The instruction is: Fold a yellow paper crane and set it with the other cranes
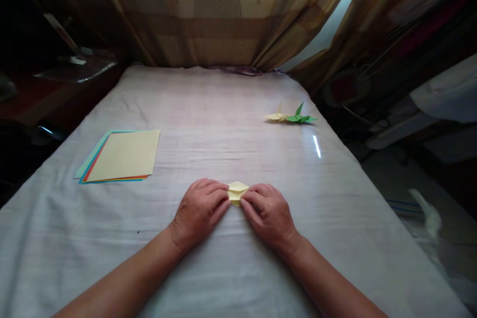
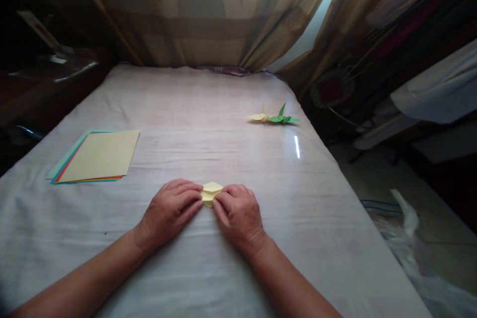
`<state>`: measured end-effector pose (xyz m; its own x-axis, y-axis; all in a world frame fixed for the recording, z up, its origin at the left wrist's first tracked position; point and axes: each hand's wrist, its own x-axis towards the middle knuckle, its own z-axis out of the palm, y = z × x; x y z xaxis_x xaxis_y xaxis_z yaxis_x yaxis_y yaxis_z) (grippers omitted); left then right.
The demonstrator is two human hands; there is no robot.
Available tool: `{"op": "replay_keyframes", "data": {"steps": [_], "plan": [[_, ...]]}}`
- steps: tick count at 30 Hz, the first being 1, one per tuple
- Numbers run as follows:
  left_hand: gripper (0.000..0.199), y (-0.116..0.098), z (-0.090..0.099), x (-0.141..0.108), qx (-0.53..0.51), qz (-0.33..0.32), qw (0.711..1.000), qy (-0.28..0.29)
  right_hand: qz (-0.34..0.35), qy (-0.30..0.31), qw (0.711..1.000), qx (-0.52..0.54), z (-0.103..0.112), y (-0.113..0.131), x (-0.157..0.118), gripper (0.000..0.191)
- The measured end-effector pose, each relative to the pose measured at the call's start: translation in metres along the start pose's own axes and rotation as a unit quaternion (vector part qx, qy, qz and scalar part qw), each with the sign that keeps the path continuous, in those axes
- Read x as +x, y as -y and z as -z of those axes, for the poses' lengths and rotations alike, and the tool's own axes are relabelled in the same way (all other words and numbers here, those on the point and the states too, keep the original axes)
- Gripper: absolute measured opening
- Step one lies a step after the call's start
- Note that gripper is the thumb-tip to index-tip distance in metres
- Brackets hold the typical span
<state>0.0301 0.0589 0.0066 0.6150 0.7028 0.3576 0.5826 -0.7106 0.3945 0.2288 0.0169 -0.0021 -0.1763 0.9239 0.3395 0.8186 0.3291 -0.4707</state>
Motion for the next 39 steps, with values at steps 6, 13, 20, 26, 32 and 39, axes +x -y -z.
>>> {"op": "replay_keyframes", "data": {"steps": [6, 13, 20, 26, 32, 39], "plan": [[0.015, -0.001, -0.001, 0.004, -0.032, 0.044, 0.998, 0.010, -0.065, -0.012, 0.996, 0.064, -0.001, 0.003, 0.001, 0.013], [0.013, -0.001, -0.002, 0.005, -0.051, 0.070, 0.996, 0.013, -0.092, -0.014, 0.995, 0.047, -0.004, 0.005, 0.002, 0.015], [0.013, 0.000, -0.001, 0.006, -0.054, 0.079, 0.995, 0.030, -0.112, -0.031, 0.992, 0.044, -0.008, 0.008, 0.004, 0.011], [0.005, 0.003, -0.002, 0.005, -0.072, 0.065, 0.995, 0.036, -0.070, -0.027, 0.993, 0.087, -0.004, 0.005, -0.003, 0.005], [0.006, 0.004, -0.002, 0.003, -0.070, 0.055, 0.995, 0.046, -0.041, -0.006, 0.997, 0.064, -0.002, 0.004, -0.007, 0.007], [0.008, 0.000, 0.000, 0.006, -0.078, 0.067, 0.993, 0.051, -0.090, 0.015, 0.996, 0.025, -0.003, 0.013, 0.000, 0.011]]}}
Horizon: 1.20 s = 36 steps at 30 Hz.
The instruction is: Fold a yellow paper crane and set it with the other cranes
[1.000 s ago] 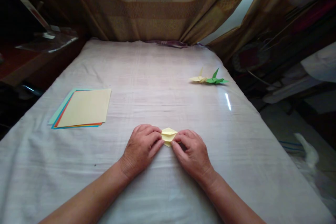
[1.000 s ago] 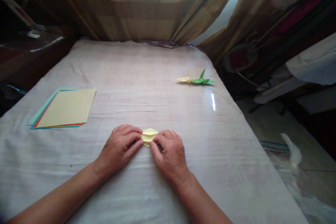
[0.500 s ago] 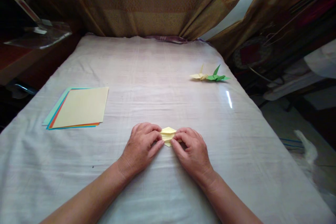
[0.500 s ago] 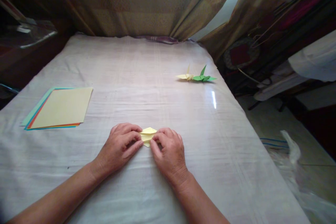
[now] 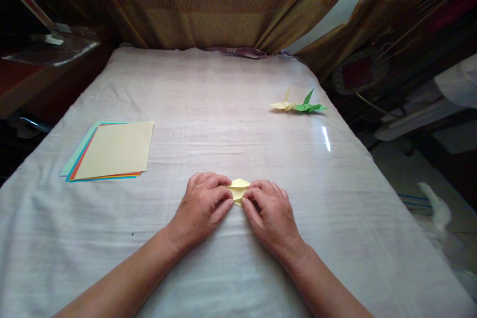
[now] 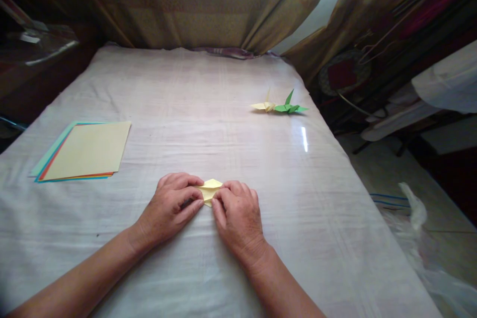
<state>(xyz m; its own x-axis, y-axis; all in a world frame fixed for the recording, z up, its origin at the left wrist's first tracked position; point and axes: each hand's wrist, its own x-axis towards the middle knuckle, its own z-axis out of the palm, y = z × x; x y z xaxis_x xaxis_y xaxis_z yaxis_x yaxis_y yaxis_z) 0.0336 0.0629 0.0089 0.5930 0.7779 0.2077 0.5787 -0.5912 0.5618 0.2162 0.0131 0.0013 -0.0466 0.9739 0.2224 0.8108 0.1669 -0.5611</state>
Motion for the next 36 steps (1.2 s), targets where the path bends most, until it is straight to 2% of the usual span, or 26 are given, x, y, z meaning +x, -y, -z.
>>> {"op": "replay_keyframes", "data": {"steps": [11, 20, 36], "plan": [[0.004, -0.0011, 0.0000, 0.0005, -0.009, -0.001, 1.000, -0.018, -0.033, -0.029, 0.999, -0.003, -0.0049, 0.0011, 0.0023, 0.007], [0.017, 0.0052, -0.0030, -0.0037, 0.018, -0.049, 0.998, -0.032, -0.046, -0.028, 0.999, 0.002, -0.0062, 0.0009, 0.0034, 0.007], [0.018, 0.0046, -0.0026, -0.0038, 0.020, -0.038, 0.999, -0.025, -0.042, -0.041, 0.998, -0.006, -0.0069, 0.0015, 0.0027, 0.007]]}}
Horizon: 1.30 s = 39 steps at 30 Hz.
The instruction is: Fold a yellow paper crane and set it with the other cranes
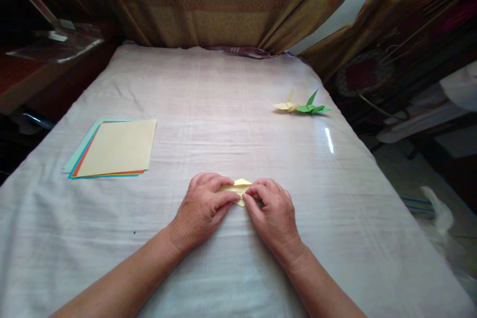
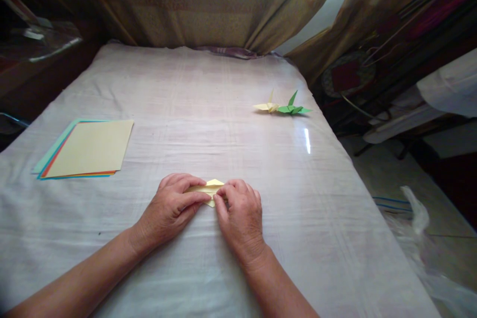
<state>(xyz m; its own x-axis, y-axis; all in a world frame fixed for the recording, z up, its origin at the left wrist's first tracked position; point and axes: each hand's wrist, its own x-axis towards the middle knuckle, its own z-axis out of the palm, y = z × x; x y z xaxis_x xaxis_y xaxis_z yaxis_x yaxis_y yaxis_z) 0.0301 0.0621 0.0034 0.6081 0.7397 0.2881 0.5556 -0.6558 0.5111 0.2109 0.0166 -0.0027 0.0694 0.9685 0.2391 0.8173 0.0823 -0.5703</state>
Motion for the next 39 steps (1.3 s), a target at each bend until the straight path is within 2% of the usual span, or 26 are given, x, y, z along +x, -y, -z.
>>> {"op": "replay_keyframes", "data": {"steps": [11, 16, 19, 26, 39], "plan": [[0.021, 0.000, 0.000, -0.001, 0.043, -0.038, 0.998, -0.007, -0.003, -0.005, 1.000, -0.001, 0.000, 0.003, 0.003, 0.010], [0.017, -0.002, 0.001, -0.001, 0.059, -0.044, 0.997, -0.005, 0.016, -0.084, 0.993, 0.080, 0.006, -0.010, -0.002, 0.010], [0.017, -0.001, 0.002, -0.001, 0.061, -0.045, 0.997, -0.001, 0.017, -0.122, 0.991, 0.046, 0.011, -0.019, -0.007, 0.009], [0.018, 0.000, 0.000, -0.002, 0.065, -0.045, 0.997, -0.008, 0.002, -0.064, 0.996, -0.068, 0.005, -0.011, -0.007, 0.031], [0.019, 0.000, 0.000, -0.002, 0.074, -0.054, 0.996, -0.005, -0.017, -0.034, 0.997, -0.068, 0.005, -0.011, -0.001, 0.021]]}}
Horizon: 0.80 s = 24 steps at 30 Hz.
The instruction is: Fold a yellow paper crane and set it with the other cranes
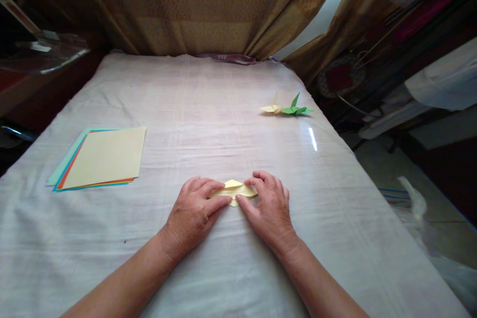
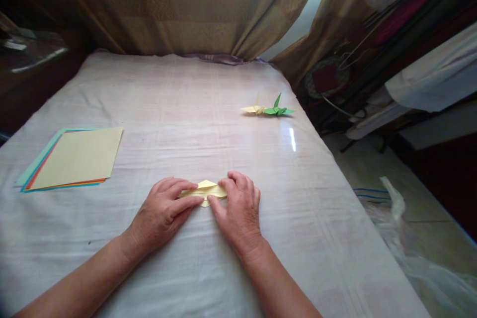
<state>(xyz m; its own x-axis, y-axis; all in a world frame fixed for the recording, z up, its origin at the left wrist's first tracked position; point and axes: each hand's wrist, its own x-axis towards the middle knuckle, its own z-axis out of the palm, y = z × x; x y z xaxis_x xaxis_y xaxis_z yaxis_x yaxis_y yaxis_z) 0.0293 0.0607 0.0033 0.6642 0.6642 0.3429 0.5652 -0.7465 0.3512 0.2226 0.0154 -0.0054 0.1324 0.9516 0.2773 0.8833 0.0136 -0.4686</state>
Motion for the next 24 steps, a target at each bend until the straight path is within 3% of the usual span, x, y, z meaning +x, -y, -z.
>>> {"op": "replay_keyframes", "data": {"steps": [24], "plan": [[0.030, -0.0016, 0.0004, -0.0038, 0.040, -0.016, 0.998, 0.037, -0.005, 0.005, 1.000, -0.014, -0.0032, -0.0007, 0.0003, 0.026]]}}
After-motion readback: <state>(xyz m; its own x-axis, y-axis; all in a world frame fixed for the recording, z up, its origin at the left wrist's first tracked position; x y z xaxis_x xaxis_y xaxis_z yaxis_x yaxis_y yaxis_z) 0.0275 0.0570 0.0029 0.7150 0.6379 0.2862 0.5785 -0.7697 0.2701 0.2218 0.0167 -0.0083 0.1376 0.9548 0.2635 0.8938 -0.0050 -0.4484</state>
